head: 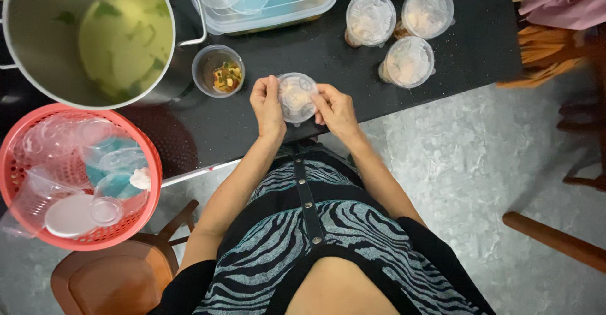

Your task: The person seals multiple small plastic food containers with clear plastic lids. They wipe the rims with a tissue, place lids on top, and press down to secure them. The sealed containers are set aside on the countertop.

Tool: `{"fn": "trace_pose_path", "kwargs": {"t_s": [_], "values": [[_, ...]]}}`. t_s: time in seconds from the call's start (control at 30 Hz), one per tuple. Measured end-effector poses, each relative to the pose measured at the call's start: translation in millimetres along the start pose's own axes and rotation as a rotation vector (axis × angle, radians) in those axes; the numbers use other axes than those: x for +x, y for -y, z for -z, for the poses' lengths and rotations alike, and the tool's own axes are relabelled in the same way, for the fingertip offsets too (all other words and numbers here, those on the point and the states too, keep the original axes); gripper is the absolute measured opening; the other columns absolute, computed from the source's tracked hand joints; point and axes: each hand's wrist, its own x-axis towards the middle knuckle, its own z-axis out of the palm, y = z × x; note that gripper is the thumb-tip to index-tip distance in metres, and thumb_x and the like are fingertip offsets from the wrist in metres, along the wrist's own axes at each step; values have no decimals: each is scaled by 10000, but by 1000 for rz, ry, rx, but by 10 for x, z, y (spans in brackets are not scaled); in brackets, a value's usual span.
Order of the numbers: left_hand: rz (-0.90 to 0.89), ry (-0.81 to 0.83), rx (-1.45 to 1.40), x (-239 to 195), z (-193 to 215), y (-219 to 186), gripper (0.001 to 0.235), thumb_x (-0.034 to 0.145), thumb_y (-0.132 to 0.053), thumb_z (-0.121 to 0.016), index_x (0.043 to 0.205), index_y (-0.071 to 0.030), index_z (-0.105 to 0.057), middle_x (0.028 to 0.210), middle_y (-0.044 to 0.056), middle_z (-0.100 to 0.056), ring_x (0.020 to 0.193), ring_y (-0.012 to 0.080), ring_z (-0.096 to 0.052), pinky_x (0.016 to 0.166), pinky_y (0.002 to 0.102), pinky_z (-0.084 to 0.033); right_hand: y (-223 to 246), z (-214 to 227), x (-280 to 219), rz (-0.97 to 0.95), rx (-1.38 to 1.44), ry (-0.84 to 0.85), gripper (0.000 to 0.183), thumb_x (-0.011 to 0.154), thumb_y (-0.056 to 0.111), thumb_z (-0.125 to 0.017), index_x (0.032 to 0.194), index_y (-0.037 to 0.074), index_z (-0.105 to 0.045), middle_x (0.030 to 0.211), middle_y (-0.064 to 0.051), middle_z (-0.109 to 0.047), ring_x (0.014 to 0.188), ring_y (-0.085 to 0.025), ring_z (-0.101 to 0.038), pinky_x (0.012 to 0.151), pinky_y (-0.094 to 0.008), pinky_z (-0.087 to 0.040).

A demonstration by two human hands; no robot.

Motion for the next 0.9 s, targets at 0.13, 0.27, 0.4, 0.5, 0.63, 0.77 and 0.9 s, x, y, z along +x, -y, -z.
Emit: {"fn": "trace_pose_path", "kwargs": {"t_s": [0.13,0.27,0.4,0.5,0.63,0.77,0.9], "values": [[49,24,26,14,-57,-65,266,1065,-267,-603,946,-33,-646,861,-23,-589,808,66,-503,721,243,-433,-89,-14,12,3,62,-38,227,1033,143,-623,1184,-15,-682,739,-29,-676,561,-58,-601,493,-216,-489],[37,54,80,-35,-42,-179,310,1057,-335,-547,1153,-57,-642,1017,-28,-602,942,69,-523,863,227,-438,-283,99,93,-18,84,-129,176,1022,112,-624,1140,-15,-652,705,-47,-667,527,-84,-609,447,-243,-479],[37,42,163,-160,74,-208,359,1052,-370,-549,1233,-69,-624,1022,-12,-587,933,92,-516,853,244,-446,-503,359,156,84,199,-236,133,1059,102,-576,1134,-4,-604,730,-62,-658,538,-112,-616,467,-260,-511],[44,25,172,-265,215,-230,359,1055,-374,-567,1214,-60,-639,1005,1,-598,916,98,-532,820,255,-453,-579,490,216,90,188,-289,100,1092,93,-568,1130,5,-595,757,-72,-647,575,-129,-619,507,-271,-535],[-27,35,240,-399,271,-239,324,1056,-346,-585,1203,-63,-643,1034,14,-623,953,106,-568,860,270,-487,-649,625,212,212,310,-255,71,1123,75,-568,1158,17,-589,815,-89,-627,636,-148,-612,569,-296,-539],[-64,28,258,-506,328,-360,272,1029,-255,-617,1211,-56,-648,1039,10,-651,965,101,-590,886,273,-498,-703,611,241,159,372,-318,142,1145,73,-588,1259,5,-537,906,-94,-639,695,-170,-653,615,-314,-577],[-171,42,285,-628,413,-603,232,1010,-194,-648,1190,-48,-661,1037,6,-660,989,93,-597,913,266,-495,-647,578,202,146,358,-278,170,1174,96,-583,1282,-23,-526,943,-120,-659,726,-195,-669,662,-344,-599]]}}
